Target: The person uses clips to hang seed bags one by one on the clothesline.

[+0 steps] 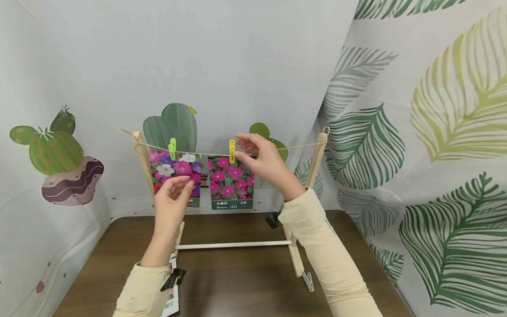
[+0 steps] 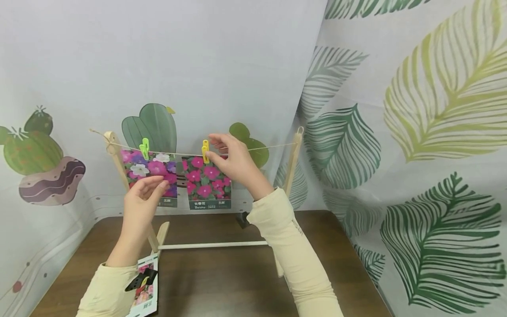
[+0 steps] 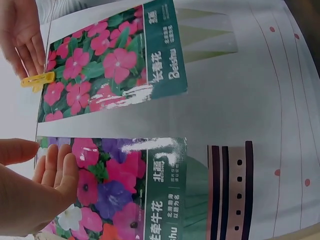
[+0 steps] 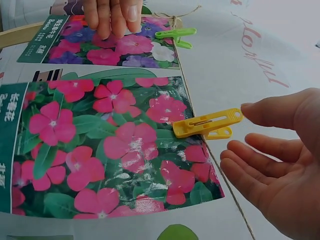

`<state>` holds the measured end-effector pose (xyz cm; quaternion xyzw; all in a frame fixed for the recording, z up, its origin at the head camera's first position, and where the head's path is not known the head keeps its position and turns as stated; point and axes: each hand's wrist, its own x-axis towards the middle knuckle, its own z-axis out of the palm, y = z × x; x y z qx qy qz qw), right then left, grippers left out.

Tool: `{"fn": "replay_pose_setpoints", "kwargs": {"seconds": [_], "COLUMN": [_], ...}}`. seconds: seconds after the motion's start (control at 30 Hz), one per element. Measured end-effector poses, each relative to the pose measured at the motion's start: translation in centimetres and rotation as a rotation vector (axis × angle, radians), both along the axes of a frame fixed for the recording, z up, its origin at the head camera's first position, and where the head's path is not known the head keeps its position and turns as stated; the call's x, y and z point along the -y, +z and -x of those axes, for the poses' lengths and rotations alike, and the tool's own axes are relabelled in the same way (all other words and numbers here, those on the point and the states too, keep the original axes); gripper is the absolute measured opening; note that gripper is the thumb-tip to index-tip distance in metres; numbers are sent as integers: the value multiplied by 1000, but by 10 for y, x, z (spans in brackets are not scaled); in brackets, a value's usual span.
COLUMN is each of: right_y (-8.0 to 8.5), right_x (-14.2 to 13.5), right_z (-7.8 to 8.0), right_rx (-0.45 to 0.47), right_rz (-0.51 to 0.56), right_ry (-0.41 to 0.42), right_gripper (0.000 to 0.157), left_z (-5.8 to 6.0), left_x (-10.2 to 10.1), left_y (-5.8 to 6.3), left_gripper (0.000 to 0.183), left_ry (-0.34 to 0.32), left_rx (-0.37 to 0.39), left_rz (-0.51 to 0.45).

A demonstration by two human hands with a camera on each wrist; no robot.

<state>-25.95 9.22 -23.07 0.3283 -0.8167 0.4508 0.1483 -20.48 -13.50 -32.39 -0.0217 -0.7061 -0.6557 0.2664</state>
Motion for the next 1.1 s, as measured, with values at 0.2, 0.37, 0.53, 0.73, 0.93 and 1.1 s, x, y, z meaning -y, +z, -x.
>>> {"fn": "replay_pose_setpoints", "kwargs": {"seconds": [0.2,0.37,0.53,0.73,0.93,1.1], "right_y": [-9,-19,-36,-59,-72,-87], "right_x": [-8,-16,-27,-43,-56,-68], "right_z": [-4,-12,-29,-49,-63,-69], "right_rx": [-128,-273,-385,-430,-458,-434], "right_rz": [75,143,172,174,169,181], "right_ry": [9,4,-28,-88,-150,-220], "right_gripper": [43,38,33,36,37,36], "left_z": [-7,-14,-28,-43,-47,-49], "left_x": [4,12,23,38,49,54], "left_y": [-5,-15,-27,-37,-44,-55], "left_gripper": [25,19,19,21,24,26], "left_ry": [34,99,162,196,243,266], "left_rx": [-28,-62,-12,57,92,123], "left_rz": [49,146,296,442,499,555]}}
